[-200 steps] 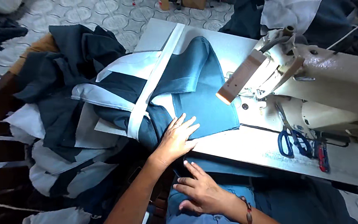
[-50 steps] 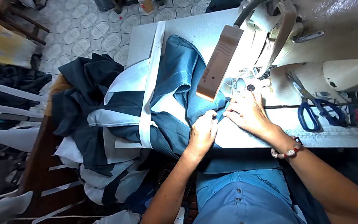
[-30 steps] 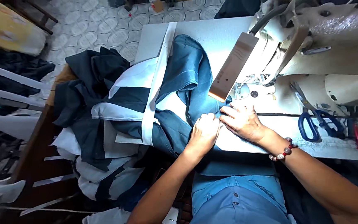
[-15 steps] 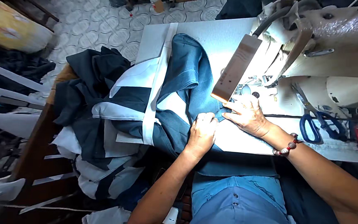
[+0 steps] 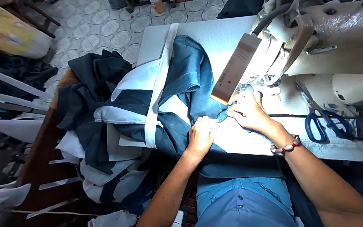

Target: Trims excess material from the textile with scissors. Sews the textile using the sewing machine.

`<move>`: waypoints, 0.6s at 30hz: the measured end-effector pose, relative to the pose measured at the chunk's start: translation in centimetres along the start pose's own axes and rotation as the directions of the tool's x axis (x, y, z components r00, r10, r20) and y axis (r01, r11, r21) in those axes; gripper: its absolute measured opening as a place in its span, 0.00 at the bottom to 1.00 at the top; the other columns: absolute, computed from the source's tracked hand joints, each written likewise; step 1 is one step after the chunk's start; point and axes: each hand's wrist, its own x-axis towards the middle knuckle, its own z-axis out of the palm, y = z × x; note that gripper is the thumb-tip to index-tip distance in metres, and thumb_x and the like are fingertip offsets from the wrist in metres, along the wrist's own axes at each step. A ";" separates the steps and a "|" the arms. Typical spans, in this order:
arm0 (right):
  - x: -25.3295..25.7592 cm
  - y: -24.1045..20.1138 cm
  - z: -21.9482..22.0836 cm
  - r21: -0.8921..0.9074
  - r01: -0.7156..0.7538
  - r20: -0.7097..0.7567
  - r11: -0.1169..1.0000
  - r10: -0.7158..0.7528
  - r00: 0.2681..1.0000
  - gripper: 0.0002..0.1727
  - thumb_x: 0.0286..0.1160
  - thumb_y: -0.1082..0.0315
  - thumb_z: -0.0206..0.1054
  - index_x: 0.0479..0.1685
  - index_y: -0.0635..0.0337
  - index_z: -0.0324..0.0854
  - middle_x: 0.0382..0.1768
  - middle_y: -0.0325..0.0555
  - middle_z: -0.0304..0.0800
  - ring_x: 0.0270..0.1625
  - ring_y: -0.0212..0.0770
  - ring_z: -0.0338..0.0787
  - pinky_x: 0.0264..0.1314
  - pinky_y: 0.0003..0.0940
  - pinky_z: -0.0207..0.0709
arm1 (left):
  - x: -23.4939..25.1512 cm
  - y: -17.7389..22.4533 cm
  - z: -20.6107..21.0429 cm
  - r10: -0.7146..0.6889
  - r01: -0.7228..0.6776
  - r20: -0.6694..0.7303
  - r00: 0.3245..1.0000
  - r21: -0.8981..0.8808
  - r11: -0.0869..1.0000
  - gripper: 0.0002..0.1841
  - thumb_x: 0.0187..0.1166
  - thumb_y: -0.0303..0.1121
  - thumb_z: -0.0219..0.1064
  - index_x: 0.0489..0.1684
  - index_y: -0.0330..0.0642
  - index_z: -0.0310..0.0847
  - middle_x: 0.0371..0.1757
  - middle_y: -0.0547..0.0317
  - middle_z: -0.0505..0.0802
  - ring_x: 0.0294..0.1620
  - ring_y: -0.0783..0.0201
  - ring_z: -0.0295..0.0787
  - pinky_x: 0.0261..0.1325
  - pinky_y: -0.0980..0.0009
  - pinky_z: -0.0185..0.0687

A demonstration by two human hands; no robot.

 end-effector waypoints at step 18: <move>-0.8 -1.3 0.9 0.094 -0.078 -0.085 0.992 0.086 0.993 0.08 0.67 0.64 0.67 0.26 0.57 0.88 0.53 0.50 0.90 0.61 0.55 0.84 0.59 0.59 0.69 | 2.1 0.7 -0.6 -0.248 0.247 0.092 0.964 0.023 0.969 0.09 0.75 0.31 0.69 0.45 0.36 0.82 0.22 0.55 0.83 0.22 0.54 0.81 0.27 0.54 0.76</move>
